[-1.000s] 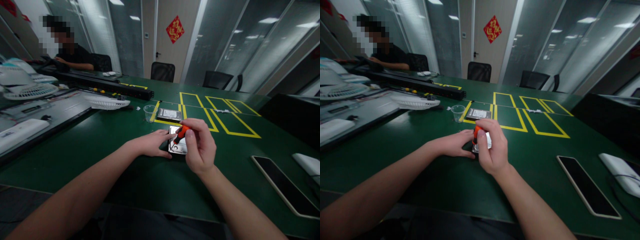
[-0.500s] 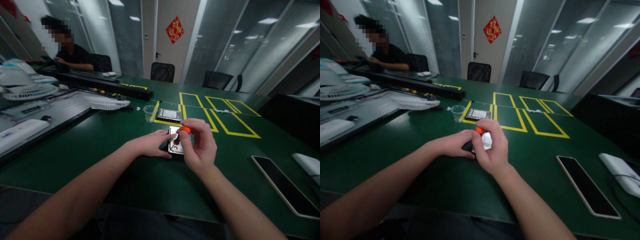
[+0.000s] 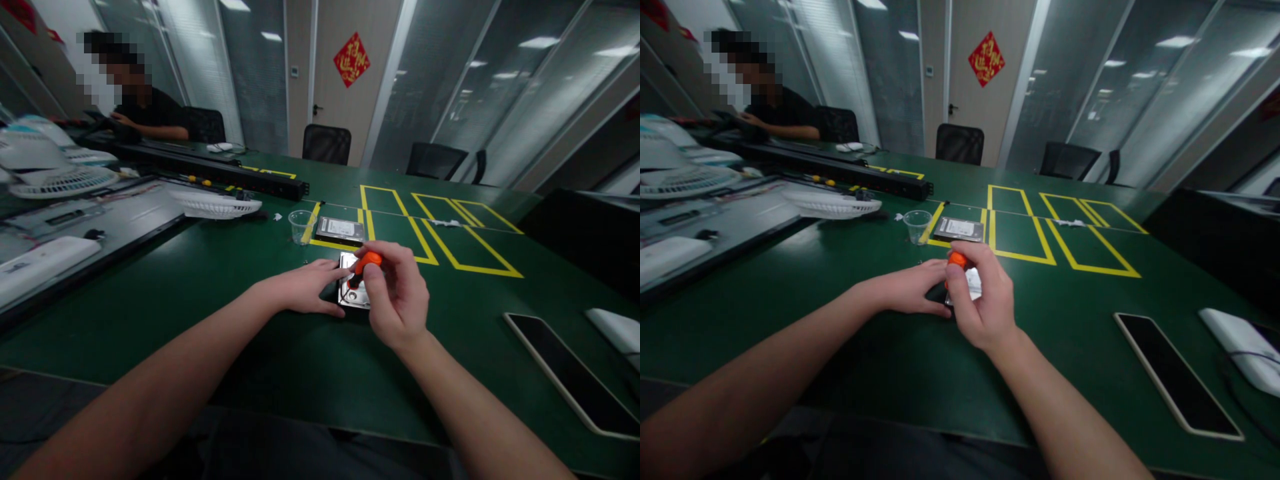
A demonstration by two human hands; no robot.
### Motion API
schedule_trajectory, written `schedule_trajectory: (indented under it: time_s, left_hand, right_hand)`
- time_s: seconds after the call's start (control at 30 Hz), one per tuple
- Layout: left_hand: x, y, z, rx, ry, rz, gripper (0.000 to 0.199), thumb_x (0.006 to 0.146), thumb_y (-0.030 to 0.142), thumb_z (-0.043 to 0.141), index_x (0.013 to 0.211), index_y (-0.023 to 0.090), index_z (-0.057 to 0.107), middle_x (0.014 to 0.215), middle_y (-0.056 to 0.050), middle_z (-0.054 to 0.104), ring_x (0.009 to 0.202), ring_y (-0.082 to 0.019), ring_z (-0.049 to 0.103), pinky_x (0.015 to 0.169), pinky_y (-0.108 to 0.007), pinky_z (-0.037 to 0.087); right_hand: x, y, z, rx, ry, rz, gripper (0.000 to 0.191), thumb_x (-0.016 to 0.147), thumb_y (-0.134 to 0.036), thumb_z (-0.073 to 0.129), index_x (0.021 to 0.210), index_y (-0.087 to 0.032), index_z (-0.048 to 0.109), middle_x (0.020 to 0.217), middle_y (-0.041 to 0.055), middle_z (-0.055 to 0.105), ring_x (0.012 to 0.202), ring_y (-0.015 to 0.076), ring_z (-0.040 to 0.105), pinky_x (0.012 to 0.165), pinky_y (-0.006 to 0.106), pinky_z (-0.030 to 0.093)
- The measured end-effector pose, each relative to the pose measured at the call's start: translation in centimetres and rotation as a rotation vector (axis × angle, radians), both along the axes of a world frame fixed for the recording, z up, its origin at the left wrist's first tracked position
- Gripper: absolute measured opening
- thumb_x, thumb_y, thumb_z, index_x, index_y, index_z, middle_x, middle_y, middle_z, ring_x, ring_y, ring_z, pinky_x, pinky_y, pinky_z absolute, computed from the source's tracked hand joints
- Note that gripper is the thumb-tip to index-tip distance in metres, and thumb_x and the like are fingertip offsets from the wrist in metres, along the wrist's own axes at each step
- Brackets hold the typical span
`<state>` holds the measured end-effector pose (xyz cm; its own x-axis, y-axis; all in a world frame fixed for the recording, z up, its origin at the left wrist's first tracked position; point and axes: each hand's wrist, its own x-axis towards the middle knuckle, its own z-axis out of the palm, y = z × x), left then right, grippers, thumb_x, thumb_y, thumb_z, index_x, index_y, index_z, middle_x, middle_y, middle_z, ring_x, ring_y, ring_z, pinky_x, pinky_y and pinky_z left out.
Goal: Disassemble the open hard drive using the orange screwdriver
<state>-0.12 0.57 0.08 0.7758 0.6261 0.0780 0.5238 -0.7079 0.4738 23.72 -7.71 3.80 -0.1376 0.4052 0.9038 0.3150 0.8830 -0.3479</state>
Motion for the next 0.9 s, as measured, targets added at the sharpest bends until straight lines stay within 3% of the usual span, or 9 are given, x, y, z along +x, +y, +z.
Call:
schedule_trajectory:
  time_s: [0.5, 0.77, 0.9]
  left_hand:
    - [0.08, 0.34, -0.41, -0.029, -0.022, 0.005, 0.104, 0.104, 0.073, 0.101, 0.19, 0.031, 0.062, 0.192, -0.019, 0.067, 0.185, -0.052, 0.054, 0.153, -0.069, 0.046]
    - [0.2, 0.25, -0.24, -0.024, -0.032, 0.002, 0.1, 0.103, 0.07, 0.104, 0.185, 0.028, 0.066, 0.193, -0.019, 0.066, 0.187, -0.052, 0.054, 0.157, -0.069, 0.042]
    - [0.27, 0.1, 0.07, -0.002, -0.036, -0.01, 0.101, 0.105, 0.071, 0.102, 0.188, 0.03, 0.064, 0.194, -0.019, 0.067, 0.185, -0.051, 0.056, 0.154, -0.068, 0.047]
  right_hand:
    - [0.08, -0.2, -0.19, -0.034, -0.014, 0.001, 0.03, 0.126, -0.026, 0.075, 0.155, -0.031, 0.079, 0.127, 0.0072, 0.091, 0.104, 0.0244, 0.09, 0.09, 0.041, 0.074]
    - [-0.24, -0.1, 0.13, 0.0, 0.016, -0.004, 0.02, 0.126, -0.028, 0.075, 0.146, -0.029, 0.079, 0.125, 0.0084, 0.088, 0.106, 0.0261, 0.088, 0.091, 0.044, 0.074]
    - [-0.44, 0.03, 0.06, 0.008, 0.034, -0.018, 0.017, 0.126, -0.029, 0.076, 0.143, -0.029, 0.079, 0.124, 0.0079, 0.087, 0.106, 0.0262, 0.089, 0.089, 0.043, 0.074]
